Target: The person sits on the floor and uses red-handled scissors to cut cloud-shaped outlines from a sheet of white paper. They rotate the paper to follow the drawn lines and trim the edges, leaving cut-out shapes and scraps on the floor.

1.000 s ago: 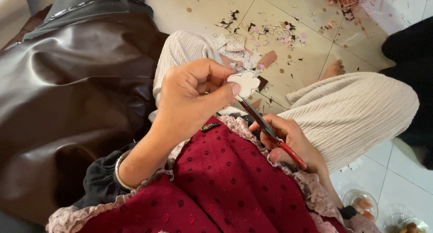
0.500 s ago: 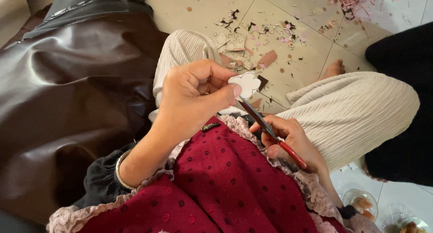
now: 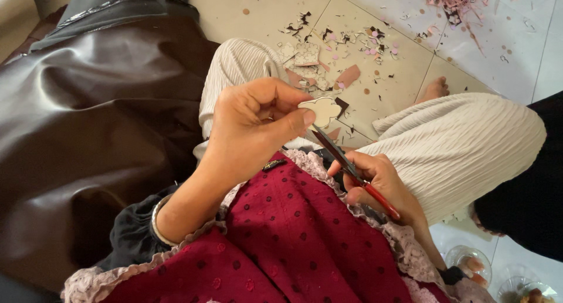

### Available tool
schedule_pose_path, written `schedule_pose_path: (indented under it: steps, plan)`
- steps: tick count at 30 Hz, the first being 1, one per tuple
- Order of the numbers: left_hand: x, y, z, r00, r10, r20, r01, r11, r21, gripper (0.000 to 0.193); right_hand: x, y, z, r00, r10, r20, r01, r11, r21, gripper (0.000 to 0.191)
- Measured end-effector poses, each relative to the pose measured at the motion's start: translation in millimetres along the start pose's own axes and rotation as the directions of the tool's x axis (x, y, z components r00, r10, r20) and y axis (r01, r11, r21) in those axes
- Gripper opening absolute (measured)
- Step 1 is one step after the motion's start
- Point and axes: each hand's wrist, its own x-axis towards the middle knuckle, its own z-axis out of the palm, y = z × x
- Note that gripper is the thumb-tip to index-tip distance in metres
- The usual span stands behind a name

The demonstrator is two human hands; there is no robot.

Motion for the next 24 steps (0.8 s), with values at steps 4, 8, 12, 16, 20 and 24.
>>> schedule_pose_path:
  steps: [4, 8, 12, 16, 20, 24]
  plan:
    - [0, -2, 1, 0.999, 0.038, 0.005, -0.037, 0.999, -0.017, 0.014, 1, -2, 1, 1.000, -0.007, 0.014, 0.007, 1.000, 0.003, 0.057]
    - [3, -6, 1, 0.997, -0.004, -0.079, -0.005, 0.994, -0.110, 0.016, 1, -6, 2, 1.000, -0.025, 0.015, 0.025, 1.000, 0.015, 0.072]
    - [4, -8, -1, 0.996, -0.030, -0.084, -0.001, 0.935, -0.355, 0.019, 1, -8, 10, 0.987, -0.156, -0.038, 0.159, 0.982, 0.103, 0.087]
    - [4, -14, 6, 0.986, -0.162, -0.043, 0.140, 0.939, -0.313, 0.026, 2, -6, 12, 0.917, -0.349, -0.192, 0.379, 0.913, 0.150, 0.076]
    - [2, -29, 22, 0.981, -0.156, 0.111, 0.184, 0.932, -0.313, 0.028, 6, 3, 12, 0.839, -0.406, -0.361, 0.497, 0.843, 0.206, 0.066]
    - [0, -52, 40, 0.955, -0.247, 0.166, 0.277, 0.941, -0.193, 0.023, 7, 13, 10, 0.818, -0.376, -0.436, 0.512, 0.822, 0.250, 0.057]
